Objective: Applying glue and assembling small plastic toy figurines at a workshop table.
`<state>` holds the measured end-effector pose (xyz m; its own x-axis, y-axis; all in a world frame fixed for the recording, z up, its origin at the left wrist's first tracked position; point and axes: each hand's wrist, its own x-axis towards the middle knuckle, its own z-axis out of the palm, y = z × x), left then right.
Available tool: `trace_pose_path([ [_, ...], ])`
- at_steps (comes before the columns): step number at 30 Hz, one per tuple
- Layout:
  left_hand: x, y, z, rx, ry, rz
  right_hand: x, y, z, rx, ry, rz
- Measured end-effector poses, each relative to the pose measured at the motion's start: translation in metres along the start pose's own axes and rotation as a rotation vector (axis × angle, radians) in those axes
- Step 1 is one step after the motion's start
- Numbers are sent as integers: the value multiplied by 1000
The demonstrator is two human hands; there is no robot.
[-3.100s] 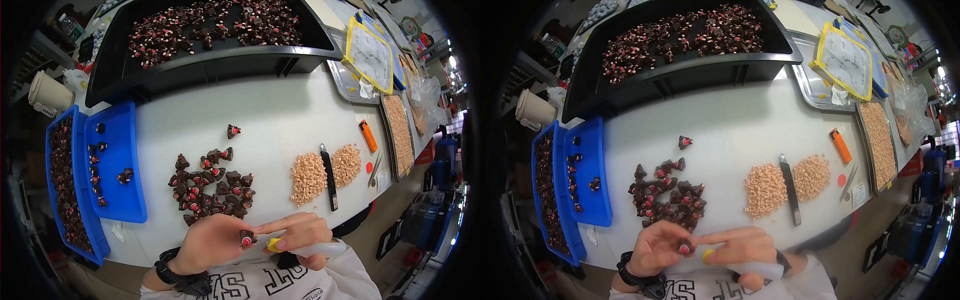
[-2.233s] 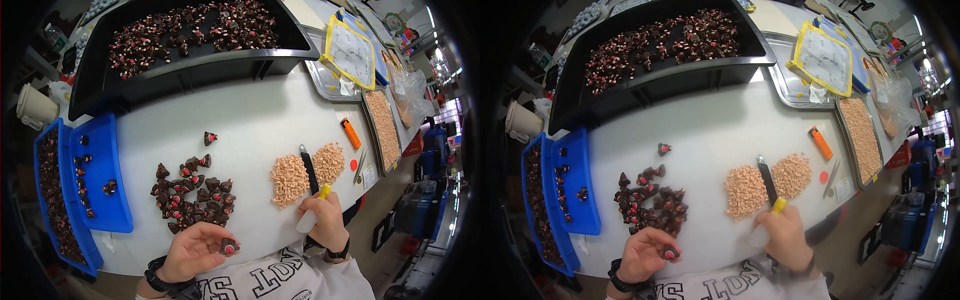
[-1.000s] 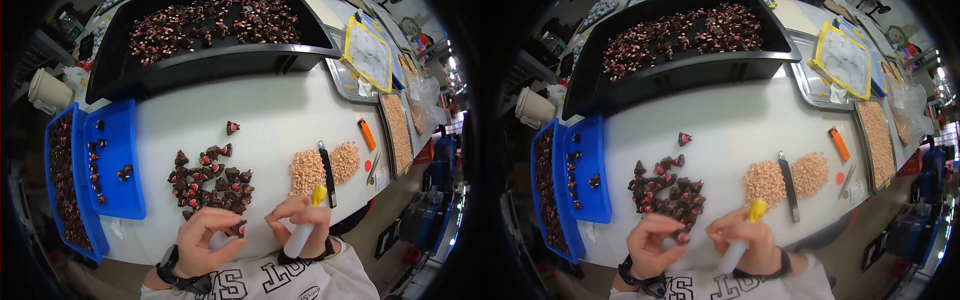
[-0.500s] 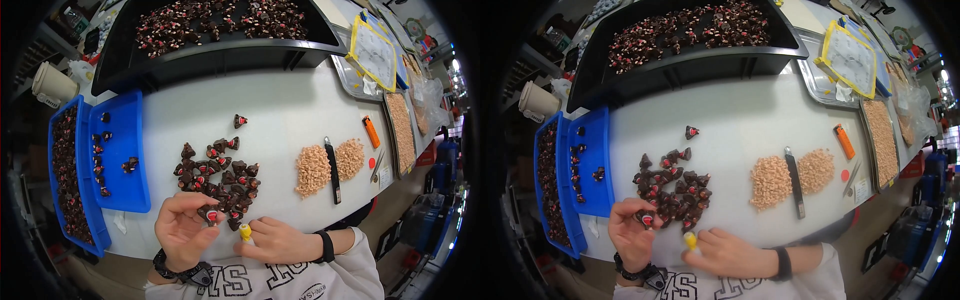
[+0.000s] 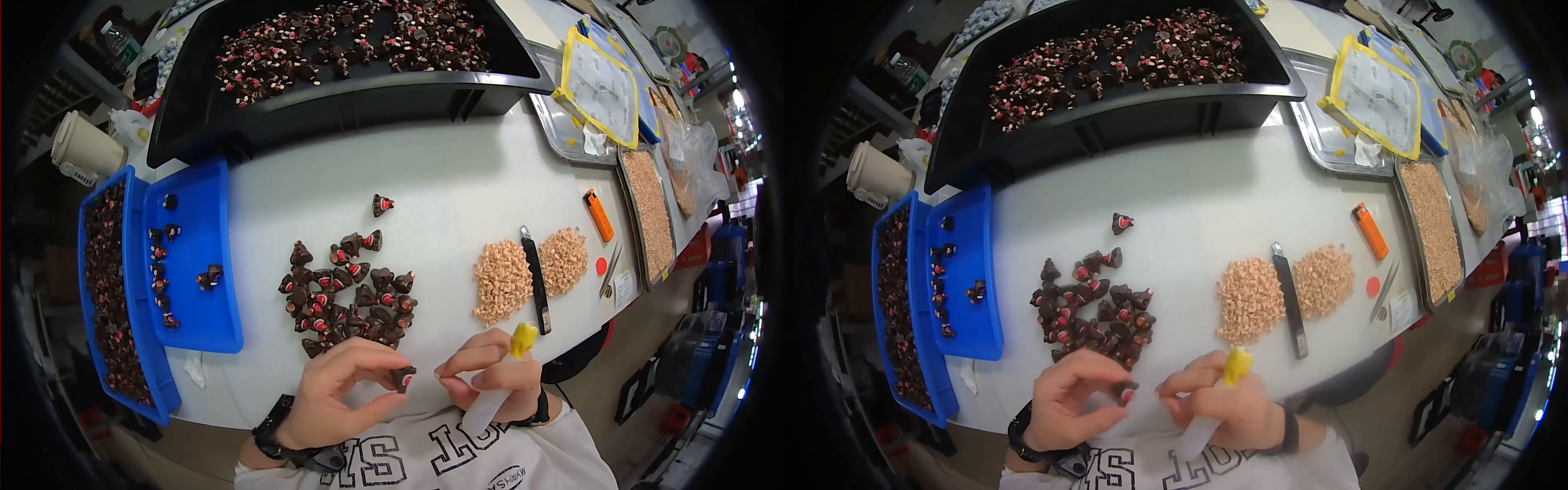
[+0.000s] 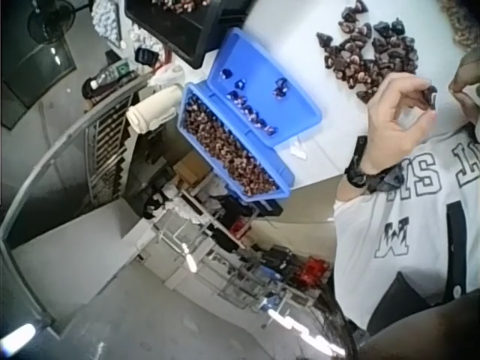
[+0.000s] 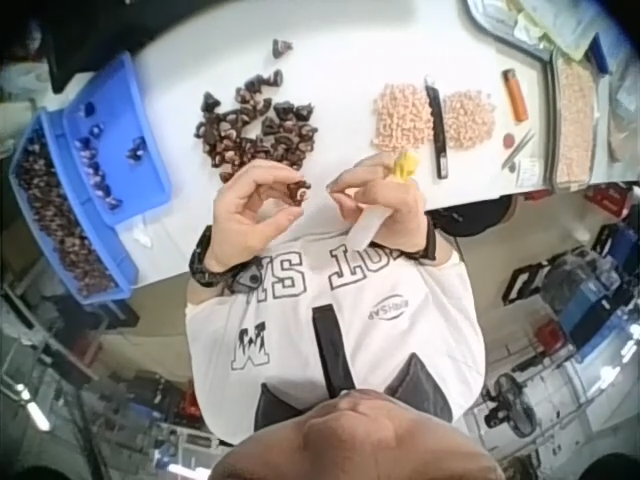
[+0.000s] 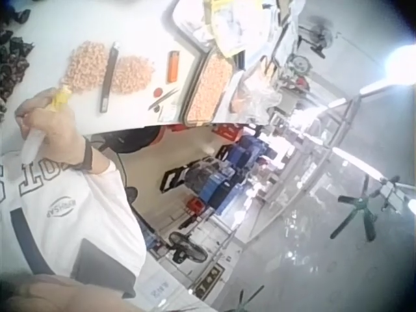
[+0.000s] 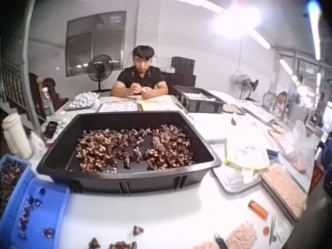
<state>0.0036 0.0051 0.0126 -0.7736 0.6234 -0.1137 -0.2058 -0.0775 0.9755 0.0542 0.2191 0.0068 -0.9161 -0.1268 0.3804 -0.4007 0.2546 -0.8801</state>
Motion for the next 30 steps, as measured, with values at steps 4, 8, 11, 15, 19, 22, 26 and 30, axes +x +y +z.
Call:
trace_pose_path([
  [4, 4, 4, 5, 178, -47, -13, 0, -3, -1, -166, 29, 35],
  [8, 5, 3, 6, 238, -31, 18, 3, 1, -2, -131, -90, -9],
  [11, 7, 3, 7, 308, -56, 44, 1, 4, -2, -148, -182, -2],
  [15, 6, -6, 7, 395, -37, 83, -6, 10, -2, -120, -175, -92],
  [19, 0, -7, 20, 99, 201, -65, -14, 9, 2, -180, -173, -213],
  [22, 1, -6, 9, 194, 100, 4, -32, 11, -32, -264, -110, -183],
  [26, 2, -9, 9, 332, 14, 72, -66, 27, -104, -790, 506, 174],
  [30, 5, -9, 9, 349, -8, 78, -68, 39, -118, -714, 465, 343],
])
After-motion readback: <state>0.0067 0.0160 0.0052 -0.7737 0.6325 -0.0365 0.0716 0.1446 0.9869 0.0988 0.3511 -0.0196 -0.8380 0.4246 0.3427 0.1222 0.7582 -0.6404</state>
